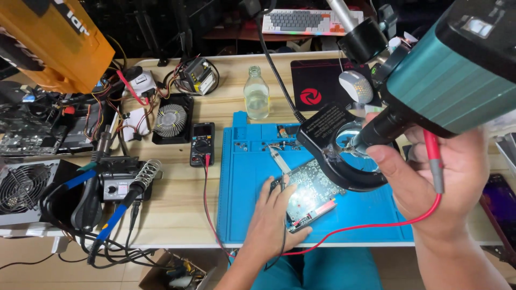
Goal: Testing a circuit board using a multimeter and applying material from a syringe under a magnifier
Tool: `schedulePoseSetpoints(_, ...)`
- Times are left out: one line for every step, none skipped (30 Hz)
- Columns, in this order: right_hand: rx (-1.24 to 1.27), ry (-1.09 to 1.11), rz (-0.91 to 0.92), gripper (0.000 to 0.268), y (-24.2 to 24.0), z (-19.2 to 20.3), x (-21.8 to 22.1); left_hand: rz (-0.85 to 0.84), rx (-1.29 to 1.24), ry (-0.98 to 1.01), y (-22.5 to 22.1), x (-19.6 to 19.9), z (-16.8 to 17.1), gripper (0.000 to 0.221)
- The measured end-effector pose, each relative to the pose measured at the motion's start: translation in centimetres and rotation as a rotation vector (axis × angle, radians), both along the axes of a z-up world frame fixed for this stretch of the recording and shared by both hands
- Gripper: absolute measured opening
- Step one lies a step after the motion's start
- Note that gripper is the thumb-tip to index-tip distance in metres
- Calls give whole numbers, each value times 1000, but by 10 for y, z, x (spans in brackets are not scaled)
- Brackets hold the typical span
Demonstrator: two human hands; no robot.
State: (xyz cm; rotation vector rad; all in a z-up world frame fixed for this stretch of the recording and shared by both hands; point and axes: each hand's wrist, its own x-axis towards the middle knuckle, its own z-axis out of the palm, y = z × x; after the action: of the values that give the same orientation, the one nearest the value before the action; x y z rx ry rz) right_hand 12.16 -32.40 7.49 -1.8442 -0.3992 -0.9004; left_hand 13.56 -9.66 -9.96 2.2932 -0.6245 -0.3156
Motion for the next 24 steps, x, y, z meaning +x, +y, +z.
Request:
schedulePoseSetpoints(0,-3,2,57,0,-1,1,2,0,-3,0,0,0,96)
schedulePoseSetpoints(8,-10,-2,58,0,-1,1,-2,-2,-10,-1,0,1,96)
schedulePoseSetpoints(16,-17,-7,59,1,-2,2,-6,-4,-17,0,0,1,96)
schedulePoseSetpoints(16,-21,-5,59,3,1,2,-4,-5,-21,0,-1,-1,96)
schedulePoseSetpoints(0,-13,-13,56,5,3,2,-3,-13,-34,1,-1,-3,96)
schedulePoseSetpoints(-16,-4,-20,53,6,6,1,-3,-22,-48,1,-1,-4,96)
schedulePoseSetpoints(-17,-8,-18,53,6,4,2,-1,-23,-52,0,-1,-1,96)
schedulePoseSetpoints(9,-13,-5,55,5,2,3,1,0,-11,0,0,3,96)
schedulePoseSetpoints(35,-16,8,57,4,0,3,3,22,32,-1,-1,6,96)
schedulePoseSetpoints(34,-19,10,57,4,-1,4,5,22,29,-1,0,5,96)
schedulePoseSetpoints(21,-9,-12,56,3,-1,3,-1,17,16,-1,0,3,97)
schedulePoseSetpoints(8,2,-33,55,3,-1,3,-8,12,3,-1,-1,2,97)
schedulePoseSetpoints(7,1,-33,55,4,-2,2,-7,11,2,-1,-1,3,97)
schedulePoseSetpoints(29,1,-1,57,4,-3,2,-3,7,-2,-1,-1,4,97)
schedulePoseSetpoints(53,1,29,60,5,-4,1,1,4,-7,-1,-1,4,97)
schedulePoseSetpoints(54,0,29,60,6,-4,0,0,5,-8,-1,-1,6,97)
schedulePoseSetpoints(55,11,30,58,6,-4,0,7,18,15,-2,-1,8,97)
schedulePoseSetpoints(55,21,32,57,6,-4,-1,14,31,39,-2,-1,9,97)
schedulePoseSetpoints(55,20,31,57,6,-6,-2,14,31,38,-3,-1,10,97)
schedulePoseSetpoints(66,35,28,57,6,-8,-2,19,39,46,-3,-1,11,97)
schedulePoseSetpoints(77,50,25,56,5,-10,-3,24,46,54,-3,-1,11,96)
schedulePoseSetpoints(77,49,25,56,5,-11,-2,24,47,53,-3,-1,11,96)
schedulePoseSetpoints(92,53,35,56,4,-12,-2,25,40,47,-3,-1,10,96)
schedulePoseSetpoints(106,58,45,56,4,-14,-2,25,32,40,-3,-1,9,96)
